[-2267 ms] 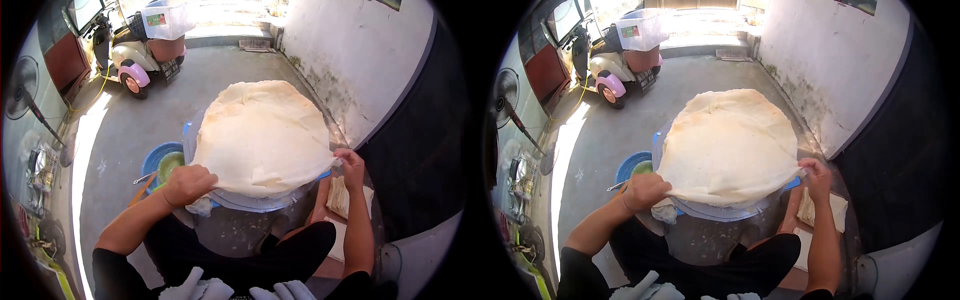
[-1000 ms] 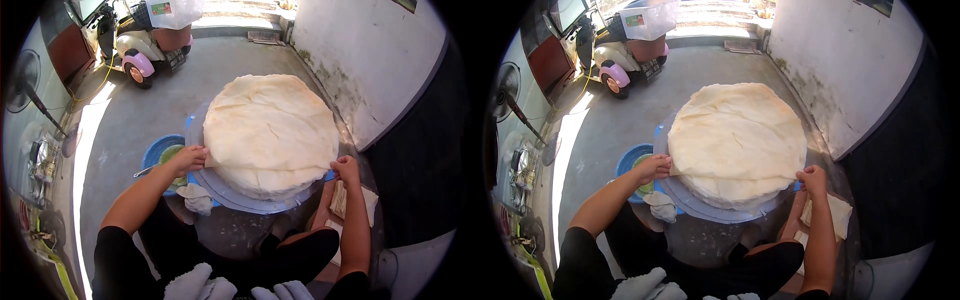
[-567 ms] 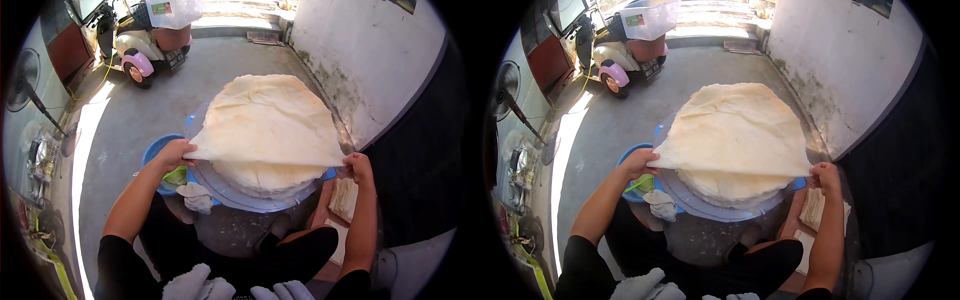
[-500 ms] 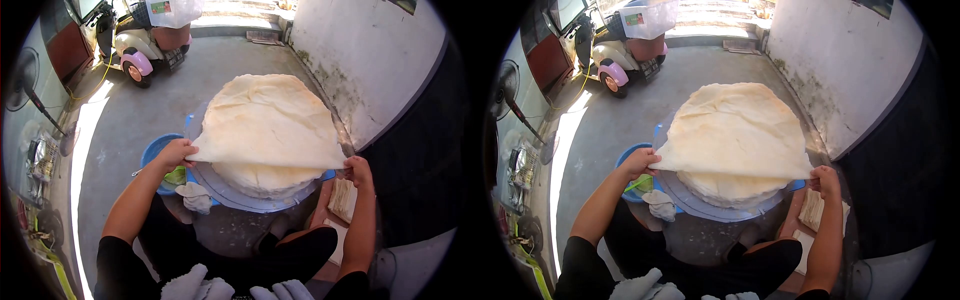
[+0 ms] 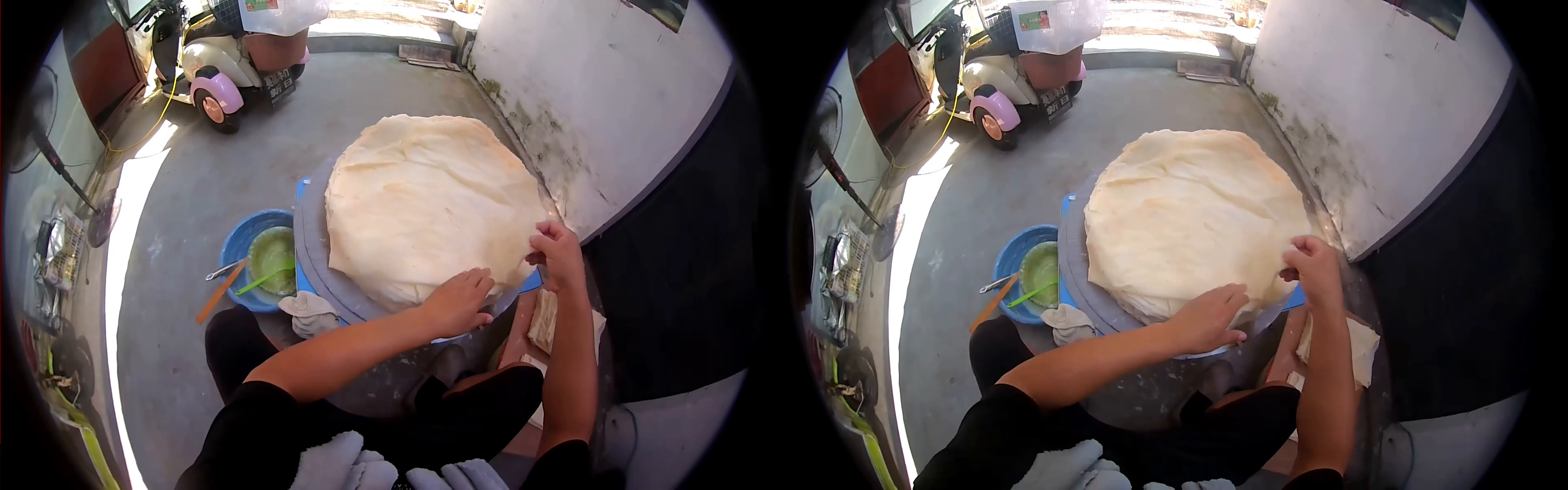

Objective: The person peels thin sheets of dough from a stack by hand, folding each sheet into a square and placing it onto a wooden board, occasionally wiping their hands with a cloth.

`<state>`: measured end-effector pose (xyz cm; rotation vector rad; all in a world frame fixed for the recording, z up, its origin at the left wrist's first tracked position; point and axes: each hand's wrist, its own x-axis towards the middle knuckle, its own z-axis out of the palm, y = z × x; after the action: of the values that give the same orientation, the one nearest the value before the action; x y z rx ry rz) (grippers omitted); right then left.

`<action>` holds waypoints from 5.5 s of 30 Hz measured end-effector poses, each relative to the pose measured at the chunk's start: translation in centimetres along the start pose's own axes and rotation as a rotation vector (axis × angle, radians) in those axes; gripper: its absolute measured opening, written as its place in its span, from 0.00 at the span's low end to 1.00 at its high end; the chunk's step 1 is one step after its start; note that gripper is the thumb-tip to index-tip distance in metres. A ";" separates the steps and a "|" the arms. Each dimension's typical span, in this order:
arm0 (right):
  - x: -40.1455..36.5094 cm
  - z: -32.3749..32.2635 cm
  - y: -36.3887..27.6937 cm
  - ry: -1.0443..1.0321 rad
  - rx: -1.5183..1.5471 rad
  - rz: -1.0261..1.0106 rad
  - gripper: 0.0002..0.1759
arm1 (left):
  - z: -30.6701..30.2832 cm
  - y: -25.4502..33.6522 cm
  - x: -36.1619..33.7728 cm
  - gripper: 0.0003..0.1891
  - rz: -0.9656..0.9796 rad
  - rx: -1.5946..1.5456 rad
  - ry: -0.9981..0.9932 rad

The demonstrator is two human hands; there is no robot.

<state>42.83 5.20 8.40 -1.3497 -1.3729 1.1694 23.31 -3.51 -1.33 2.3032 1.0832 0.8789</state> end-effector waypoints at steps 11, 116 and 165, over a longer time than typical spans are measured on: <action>0.6 14.4 4.8 -0.458 -0.641 -0.227 0.13 | 2.8 0.2 -2.8 0.31 0.022 0.109 0.068; 5.0 8.2 5.9 -0.151 -0.925 0.061 0.21 | -12.9 -3.9 -8.4 0.35 -0.456 -0.208 0.239; -29.6 -18.7 16.4 1.036 0.671 0.057 0.16 | -13.4 -4.6 -7.5 0.17 -0.494 -0.299 0.196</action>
<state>65.60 -23.79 -3.15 -1.1868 -0.1681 0.6575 7.84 -5.09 2.45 1.6302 1.4118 0.9918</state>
